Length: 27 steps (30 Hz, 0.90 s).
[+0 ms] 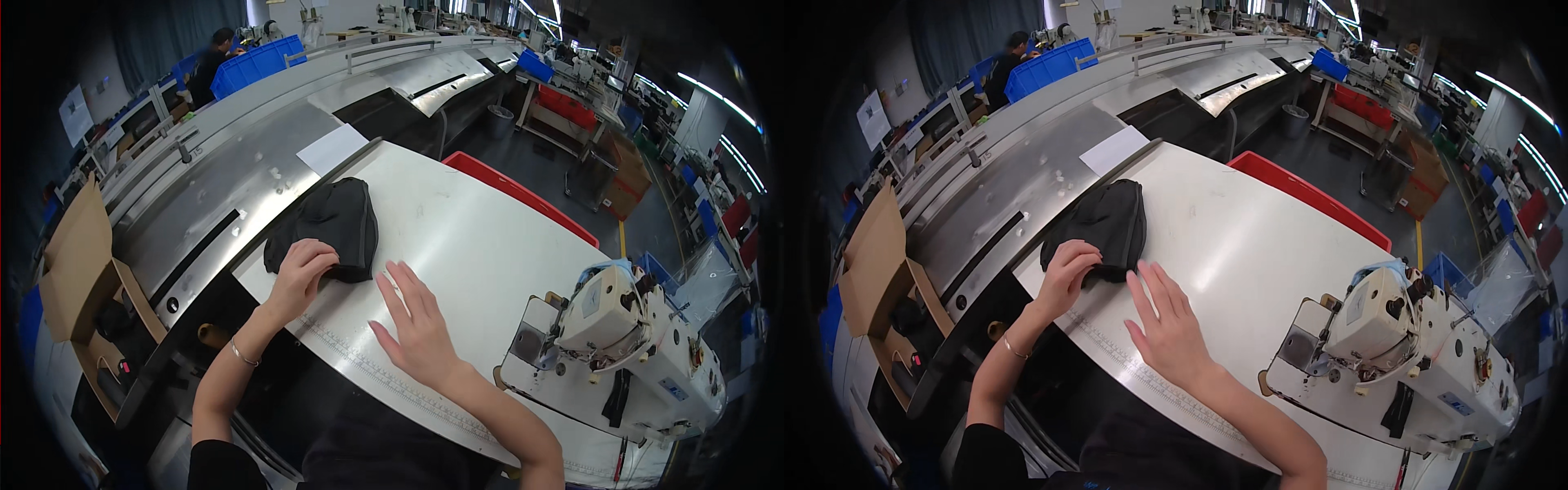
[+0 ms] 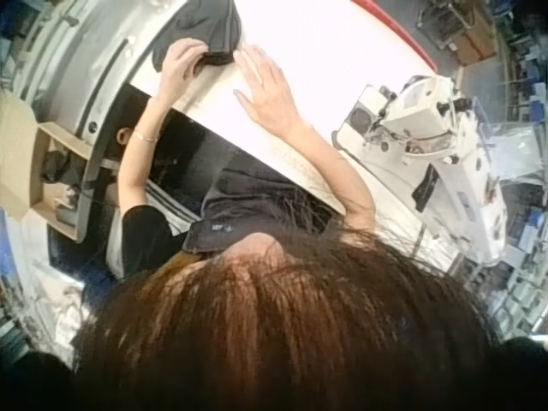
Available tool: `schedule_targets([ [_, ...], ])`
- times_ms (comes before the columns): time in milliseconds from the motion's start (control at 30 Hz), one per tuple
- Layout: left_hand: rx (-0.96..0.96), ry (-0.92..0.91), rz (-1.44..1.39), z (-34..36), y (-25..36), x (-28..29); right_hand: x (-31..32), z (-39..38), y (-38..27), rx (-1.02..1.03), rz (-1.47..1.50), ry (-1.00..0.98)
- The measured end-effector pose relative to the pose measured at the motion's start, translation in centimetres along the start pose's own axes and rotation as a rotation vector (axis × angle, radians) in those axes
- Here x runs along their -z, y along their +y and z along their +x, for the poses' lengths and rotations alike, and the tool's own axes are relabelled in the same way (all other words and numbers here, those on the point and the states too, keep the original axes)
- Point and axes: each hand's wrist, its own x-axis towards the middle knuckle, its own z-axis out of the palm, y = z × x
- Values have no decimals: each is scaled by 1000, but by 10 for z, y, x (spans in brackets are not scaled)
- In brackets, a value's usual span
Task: Sewing and assembling black leather bags using an industrial sewing machine.
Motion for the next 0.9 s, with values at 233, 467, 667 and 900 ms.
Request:
schedule_targets([
  [233,174,32,-115,1,5,-4,-81,72,50,-484,452,-370],
  [467,421,-538,247,-10,-49,-26,-4,95,110,-661,1195,920],
  [667,466,-502,234,26,-50,-27,125,86,76,-576,351,706],
  [900,321,-334,-339,47,45,-2,61,-93,-34,-372,-307,-527],
])
